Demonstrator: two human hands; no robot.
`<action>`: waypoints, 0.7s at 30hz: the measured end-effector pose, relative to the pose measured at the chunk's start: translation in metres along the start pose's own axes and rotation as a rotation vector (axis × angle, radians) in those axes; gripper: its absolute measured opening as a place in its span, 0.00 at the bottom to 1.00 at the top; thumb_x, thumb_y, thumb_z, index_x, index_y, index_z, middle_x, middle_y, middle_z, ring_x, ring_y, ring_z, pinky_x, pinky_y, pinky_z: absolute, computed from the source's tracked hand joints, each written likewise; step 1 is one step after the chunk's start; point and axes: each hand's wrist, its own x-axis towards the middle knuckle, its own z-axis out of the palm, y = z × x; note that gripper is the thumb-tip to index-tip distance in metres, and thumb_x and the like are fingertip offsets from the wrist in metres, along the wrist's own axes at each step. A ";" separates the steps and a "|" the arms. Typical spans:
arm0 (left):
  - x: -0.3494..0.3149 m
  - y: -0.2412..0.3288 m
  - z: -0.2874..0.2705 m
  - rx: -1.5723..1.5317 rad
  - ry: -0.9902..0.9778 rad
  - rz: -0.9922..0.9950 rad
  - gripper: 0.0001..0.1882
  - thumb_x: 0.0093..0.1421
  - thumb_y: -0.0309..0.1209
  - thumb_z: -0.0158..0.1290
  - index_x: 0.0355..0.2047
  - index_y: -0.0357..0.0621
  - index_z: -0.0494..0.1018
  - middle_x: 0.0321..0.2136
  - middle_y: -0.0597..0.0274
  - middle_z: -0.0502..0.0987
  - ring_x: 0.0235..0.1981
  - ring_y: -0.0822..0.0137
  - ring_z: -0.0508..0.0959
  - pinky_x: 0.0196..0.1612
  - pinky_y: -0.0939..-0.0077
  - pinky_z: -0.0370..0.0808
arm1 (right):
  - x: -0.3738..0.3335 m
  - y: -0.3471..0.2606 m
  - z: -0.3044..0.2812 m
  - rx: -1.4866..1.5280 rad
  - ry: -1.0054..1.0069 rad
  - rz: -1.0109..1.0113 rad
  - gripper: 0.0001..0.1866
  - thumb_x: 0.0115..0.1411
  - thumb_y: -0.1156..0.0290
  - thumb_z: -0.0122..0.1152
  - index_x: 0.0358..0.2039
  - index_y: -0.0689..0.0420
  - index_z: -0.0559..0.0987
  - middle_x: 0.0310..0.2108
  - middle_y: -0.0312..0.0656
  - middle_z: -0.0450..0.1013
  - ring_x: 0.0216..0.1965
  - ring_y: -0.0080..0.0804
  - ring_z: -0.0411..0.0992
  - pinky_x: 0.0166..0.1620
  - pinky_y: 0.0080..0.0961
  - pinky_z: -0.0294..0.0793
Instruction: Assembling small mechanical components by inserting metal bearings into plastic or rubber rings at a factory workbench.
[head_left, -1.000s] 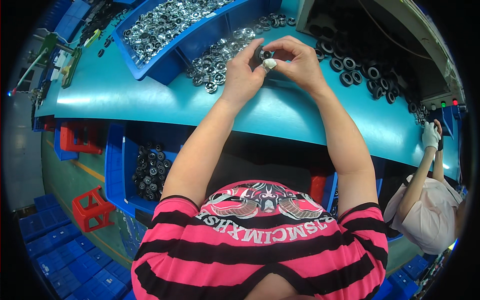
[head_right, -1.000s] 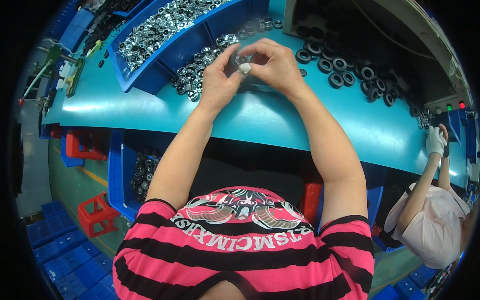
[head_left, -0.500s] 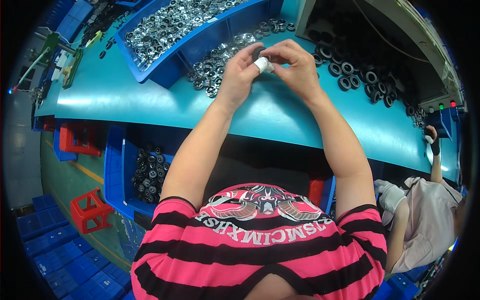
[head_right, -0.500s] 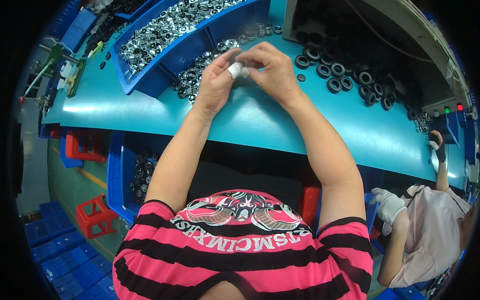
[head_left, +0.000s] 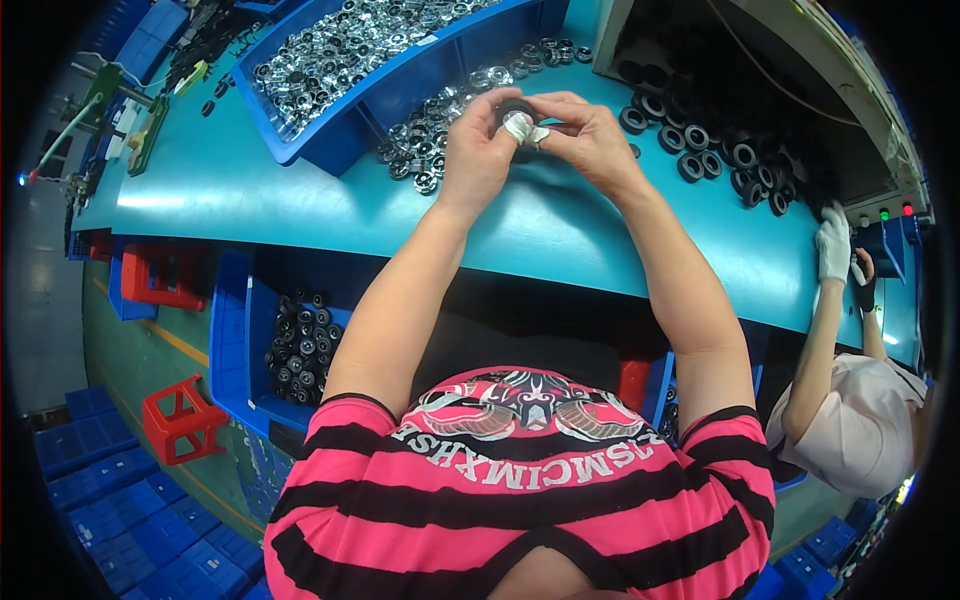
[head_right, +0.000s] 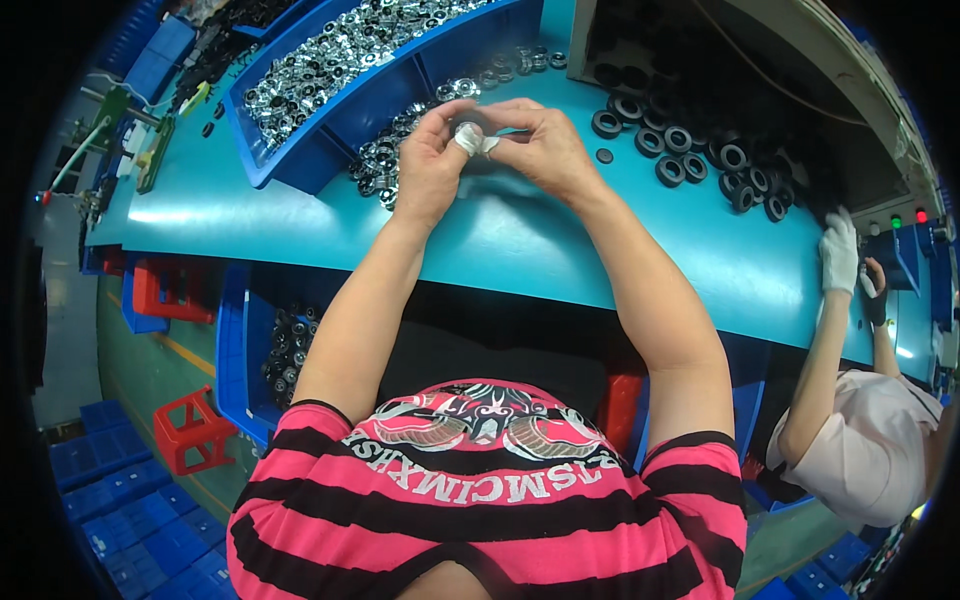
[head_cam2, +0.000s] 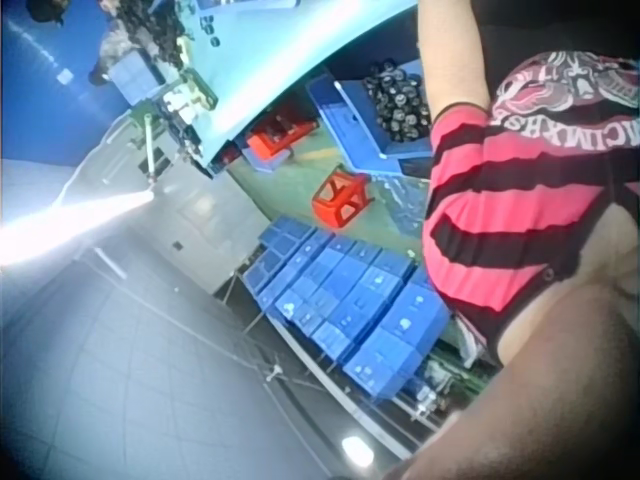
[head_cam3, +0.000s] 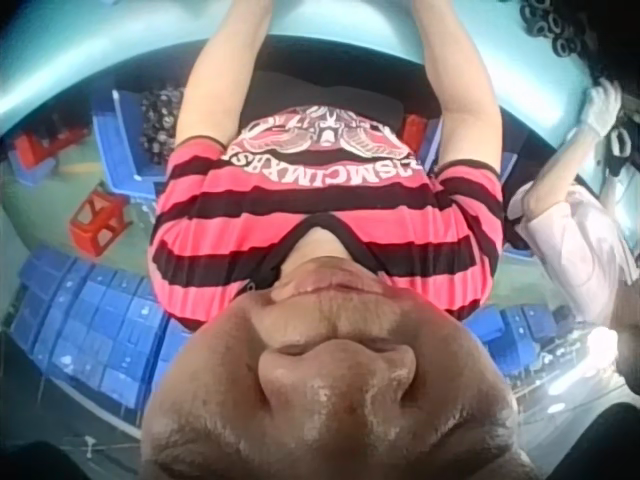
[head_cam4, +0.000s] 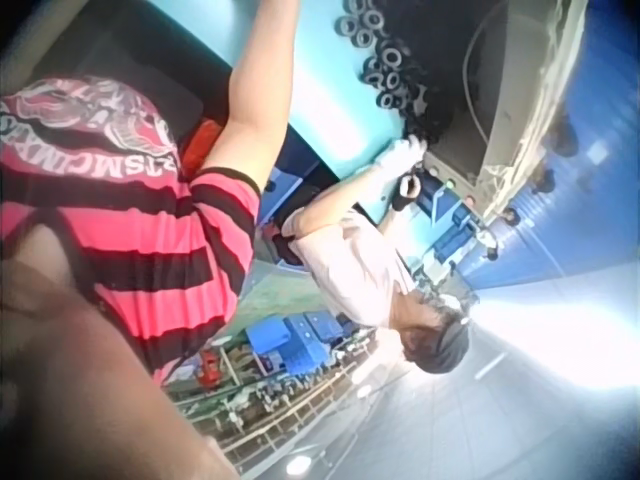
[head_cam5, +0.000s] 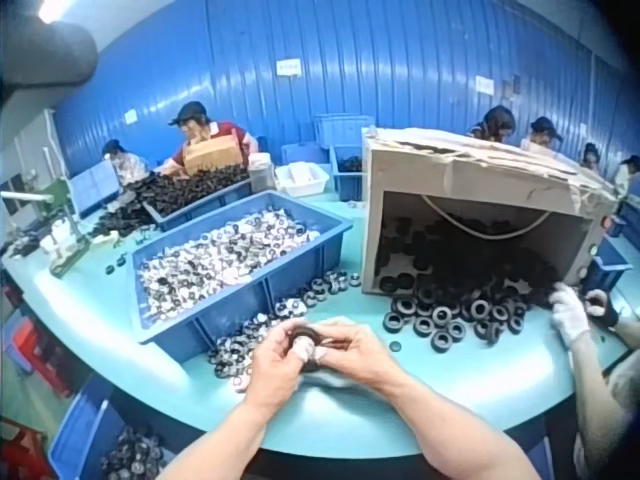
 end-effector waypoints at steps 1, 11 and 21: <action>0.000 0.000 0.001 -0.001 -0.001 -0.033 0.19 0.69 0.31 0.55 0.57 0.37 0.70 0.43 0.60 0.80 0.43 0.73 0.79 0.41 0.76 0.80 | -0.001 -0.003 0.000 0.048 0.010 0.011 0.21 0.53 0.72 0.68 0.49 0.54 0.85 0.50 0.41 0.75 0.47 0.28 0.76 0.50 0.24 0.77; -0.006 0.011 0.004 0.114 0.084 -0.034 0.13 0.67 0.31 0.56 0.49 0.41 0.80 0.36 0.66 0.82 0.32 0.77 0.79 0.27 0.82 0.77 | -0.006 -0.003 0.011 -0.142 0.094 -0.066 0.22 0.52 0.71 0.68 0.50 0.49 0.85 0.35 0.37 0.77 0.34 0.25 0.74 0.41 0.24 0.74; 0.004 0.003 -0.001 0.108 0.059 -0.039 0.14 0.69 0.29 0.51 0.53 0.43 0.77 0.34 0.65 0.80 0.27 0.78 0.76 0.25 0.82 0.75 | -0.002 0.001 0.016 -0.168 0.168 -0.006 0.19 0.55 0.68 0.69 0.48 0.52 0.86 0.35 0.39 0.79 0.38 0.27 0.78 0.43 0.24 0.77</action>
